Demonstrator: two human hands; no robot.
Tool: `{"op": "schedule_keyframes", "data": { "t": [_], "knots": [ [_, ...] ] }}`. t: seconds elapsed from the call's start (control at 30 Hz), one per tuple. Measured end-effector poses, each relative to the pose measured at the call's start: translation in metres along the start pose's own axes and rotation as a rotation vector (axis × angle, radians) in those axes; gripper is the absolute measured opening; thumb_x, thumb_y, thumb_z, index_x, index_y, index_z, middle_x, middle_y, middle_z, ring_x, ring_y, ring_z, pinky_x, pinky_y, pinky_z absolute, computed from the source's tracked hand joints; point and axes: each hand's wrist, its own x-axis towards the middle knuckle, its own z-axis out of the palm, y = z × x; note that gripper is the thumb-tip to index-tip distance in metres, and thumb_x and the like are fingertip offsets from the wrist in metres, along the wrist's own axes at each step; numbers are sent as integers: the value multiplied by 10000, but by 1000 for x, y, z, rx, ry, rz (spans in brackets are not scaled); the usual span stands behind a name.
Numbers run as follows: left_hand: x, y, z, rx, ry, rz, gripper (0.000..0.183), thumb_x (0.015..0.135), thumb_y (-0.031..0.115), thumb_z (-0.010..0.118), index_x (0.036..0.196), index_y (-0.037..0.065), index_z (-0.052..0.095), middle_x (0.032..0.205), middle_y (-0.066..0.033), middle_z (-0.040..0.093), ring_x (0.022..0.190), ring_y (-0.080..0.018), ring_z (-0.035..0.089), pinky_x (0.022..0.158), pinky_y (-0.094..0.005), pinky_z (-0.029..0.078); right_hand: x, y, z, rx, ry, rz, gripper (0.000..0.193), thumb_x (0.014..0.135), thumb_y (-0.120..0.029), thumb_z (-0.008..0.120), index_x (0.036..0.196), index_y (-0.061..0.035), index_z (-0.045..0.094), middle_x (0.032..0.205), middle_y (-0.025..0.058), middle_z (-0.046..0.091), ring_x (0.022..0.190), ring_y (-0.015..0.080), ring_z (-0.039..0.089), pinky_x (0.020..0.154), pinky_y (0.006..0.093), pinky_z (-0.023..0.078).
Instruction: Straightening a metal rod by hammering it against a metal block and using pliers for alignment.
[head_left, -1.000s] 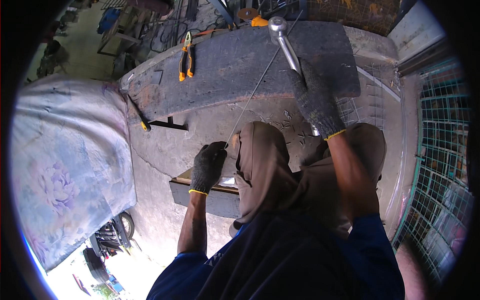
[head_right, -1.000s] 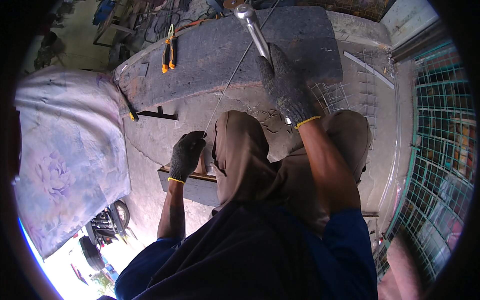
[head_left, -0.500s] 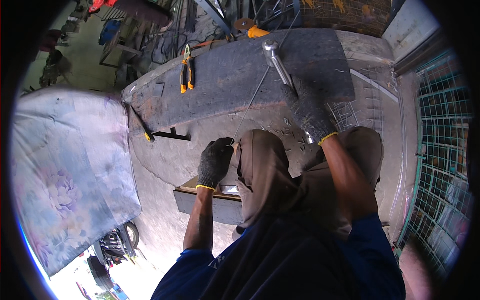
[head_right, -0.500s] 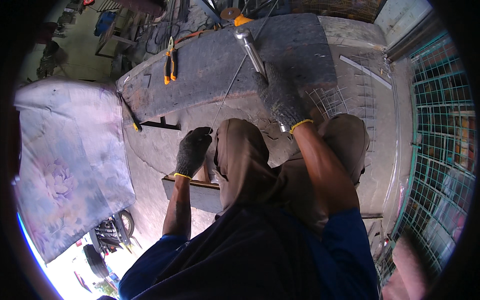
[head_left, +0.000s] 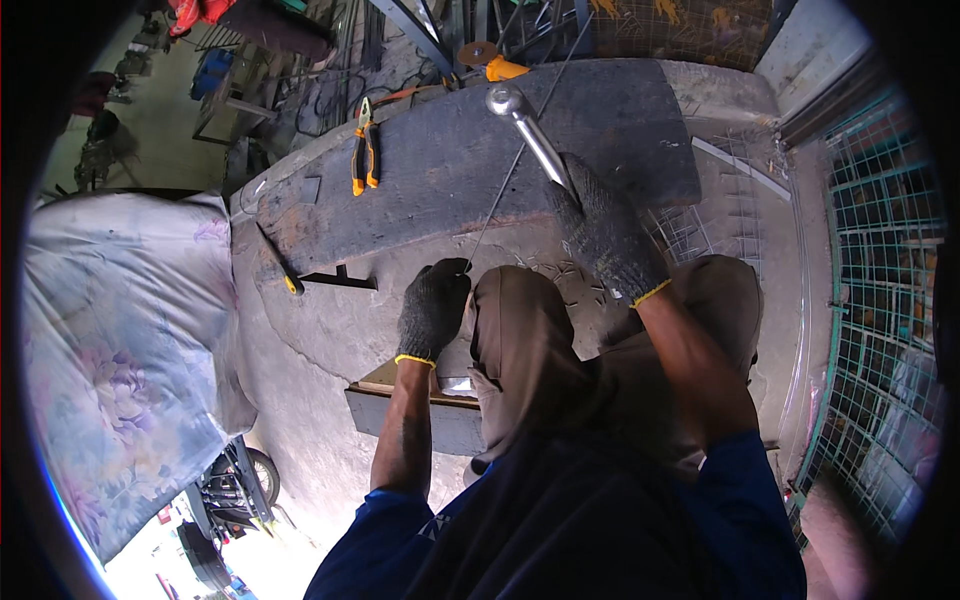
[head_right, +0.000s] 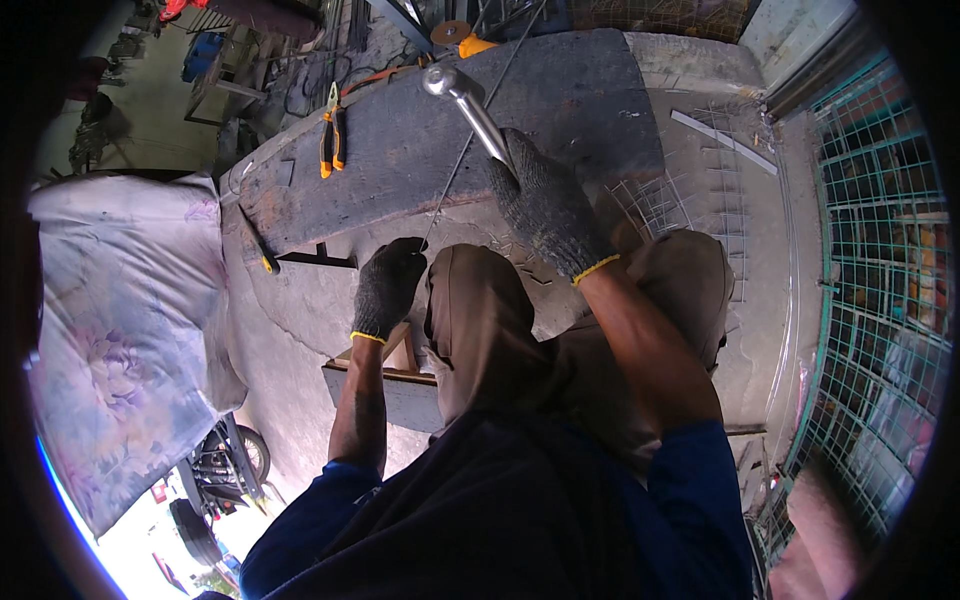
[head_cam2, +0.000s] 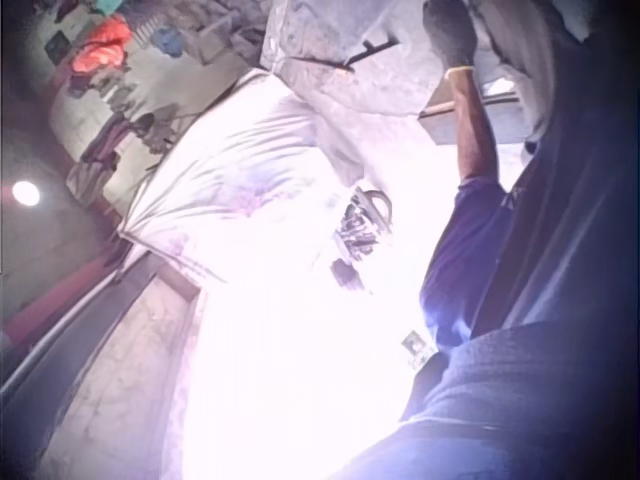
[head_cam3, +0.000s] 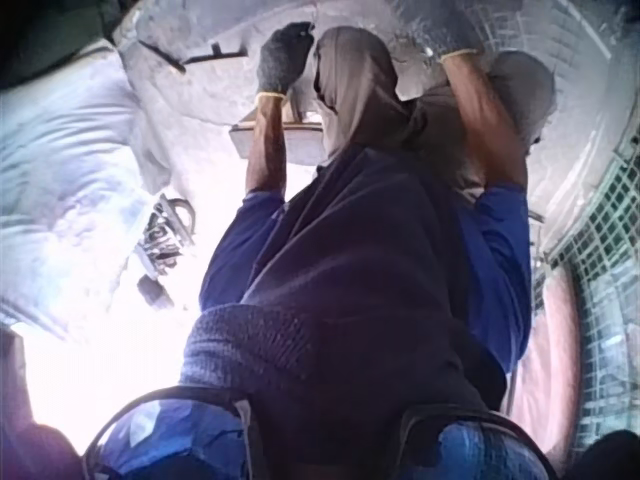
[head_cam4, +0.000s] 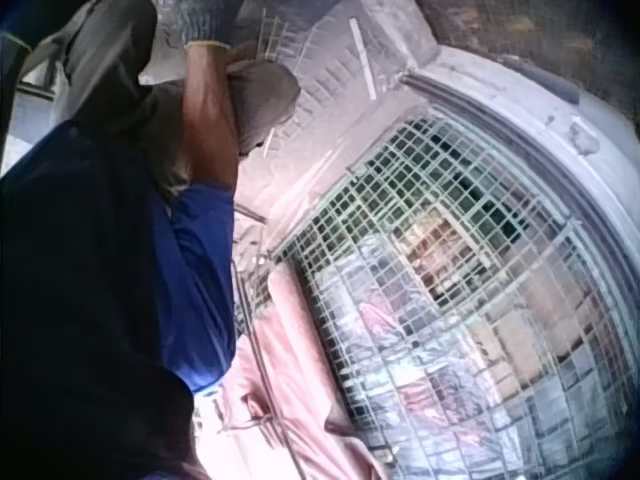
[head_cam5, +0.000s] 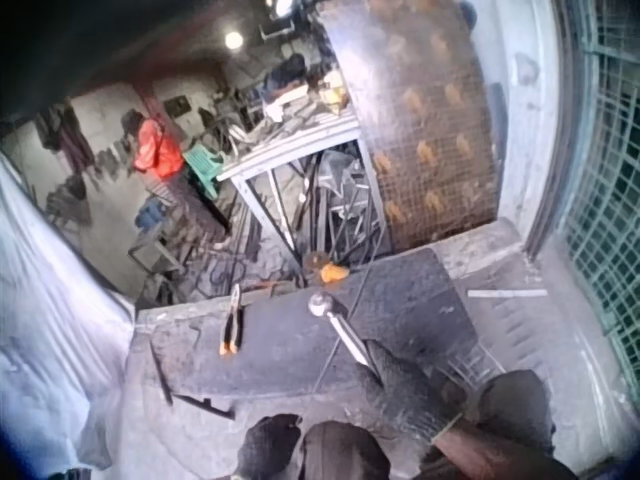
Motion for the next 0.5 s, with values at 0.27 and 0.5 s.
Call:
{"op": "schedule_keyframes", "data": {
  "t": [0.27, 0.5],
  "knots": [
    [19, 7, 6, -46, -73, -163, 262, 898, 157, 632, 1137, 68, 690, 1070, -169, 708, 970, -324, 690, 846, -390, 538, 0, 8, 5, -69, -87, 180, 284, 962, -222, 601, 1152, -11, 586, 916, 247, 651, 873, 443, 644, 721, 488, 506],
    [34, 15, 14, -43, -55, -92, 256, 898, 202, 623, 1095, 54, 692, 1059, -179, 701, 988, -359, 676, 854, -411, 531, -4, 11, 2, -131, -142, 137, 286, 962, -228, 592, 1147, -10, 585, 900, 248, 646, 857, 452, 636, 735, 506, 493]
  ]
}}
